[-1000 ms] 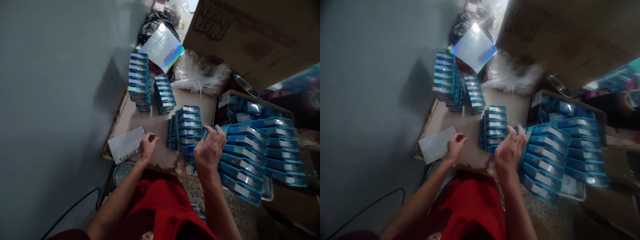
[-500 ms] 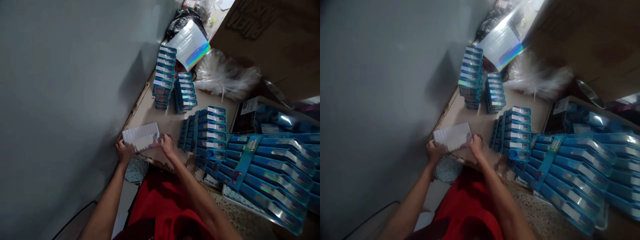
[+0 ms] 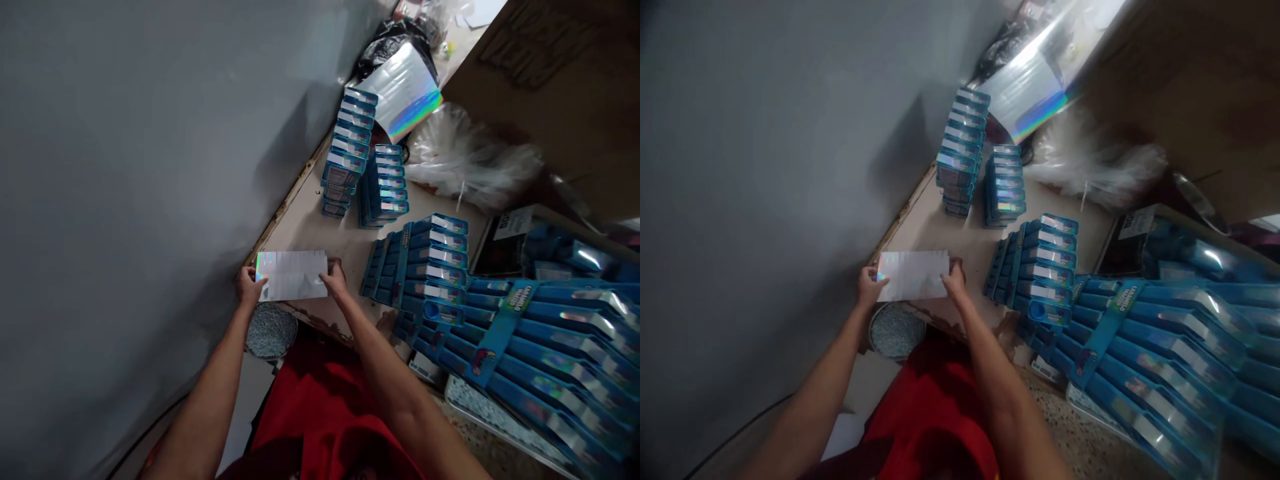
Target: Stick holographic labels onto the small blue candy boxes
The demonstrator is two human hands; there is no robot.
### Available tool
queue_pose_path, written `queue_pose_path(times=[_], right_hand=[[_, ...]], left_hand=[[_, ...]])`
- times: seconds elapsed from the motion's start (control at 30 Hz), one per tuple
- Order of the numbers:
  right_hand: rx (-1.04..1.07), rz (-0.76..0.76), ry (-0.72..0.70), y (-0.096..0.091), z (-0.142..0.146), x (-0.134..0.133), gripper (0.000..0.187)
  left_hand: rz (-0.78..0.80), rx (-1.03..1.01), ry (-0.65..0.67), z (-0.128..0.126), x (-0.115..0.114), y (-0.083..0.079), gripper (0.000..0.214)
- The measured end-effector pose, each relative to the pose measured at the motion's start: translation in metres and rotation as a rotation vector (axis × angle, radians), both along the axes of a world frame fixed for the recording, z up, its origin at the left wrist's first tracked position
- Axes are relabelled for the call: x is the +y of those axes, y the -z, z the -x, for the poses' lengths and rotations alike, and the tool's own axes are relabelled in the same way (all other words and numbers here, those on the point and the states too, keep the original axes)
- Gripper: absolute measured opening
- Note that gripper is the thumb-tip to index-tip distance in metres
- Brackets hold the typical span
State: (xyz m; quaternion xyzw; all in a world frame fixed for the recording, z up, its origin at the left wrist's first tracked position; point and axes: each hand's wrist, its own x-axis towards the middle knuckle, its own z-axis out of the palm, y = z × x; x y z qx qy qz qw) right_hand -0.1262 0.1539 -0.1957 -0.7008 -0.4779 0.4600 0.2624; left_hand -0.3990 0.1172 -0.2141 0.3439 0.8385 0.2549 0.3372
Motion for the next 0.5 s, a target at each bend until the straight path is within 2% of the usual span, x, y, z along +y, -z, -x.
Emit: queue_pose_path(times=[0.1, 0.17, 0.23, 0.3, 0.37, 0.43, 0.5], right_hand=[[0.183, -0.007, 0.005, -0.009, -0.014, -0.004, 0.067], [0.375, -0.007, -0.027, -0.018, -0.026, -0.010, 0.061], [0.486, 0.005, -0.067, -0.028, -0.039, -0.016, 0.049], [0.514, 0.017, -0.089, -0.039, -0.048, -0.022, 0.043], [0.542, 0.037, -0.105, -0.048, -0.053, -0.025, 0.047], [0.560, 0.073, -0.117, -0.053, -0.055, -0.026, 0.053], [0.575, 0.095, -0.096, -0.054, -0.055, -0.029, 0.055]], left_hand=[[-0.075, -0.315, 0.051, 0.007, 0.001, -0.009, 0.074], [-0.060, -0.548, 0.106, 0.012, -0.001, -0.025, 0.088], [-0.021, -0.702, 0.177, 0.015, -0.004, -0.047, 0.085], [0.009, -0.729, 0.238, 0.013, -0.005, -0.070, 0.071], [0.036, -0.652, 0.281, 0.007, -0.005, -0.089, 0.060], [0.055, -0.544, 0.289, 0.000, -0.006, -0.101, 0.055], [0.056, -0.479, 0.253, -0.004, -0.009, -0.107, 0.054]])
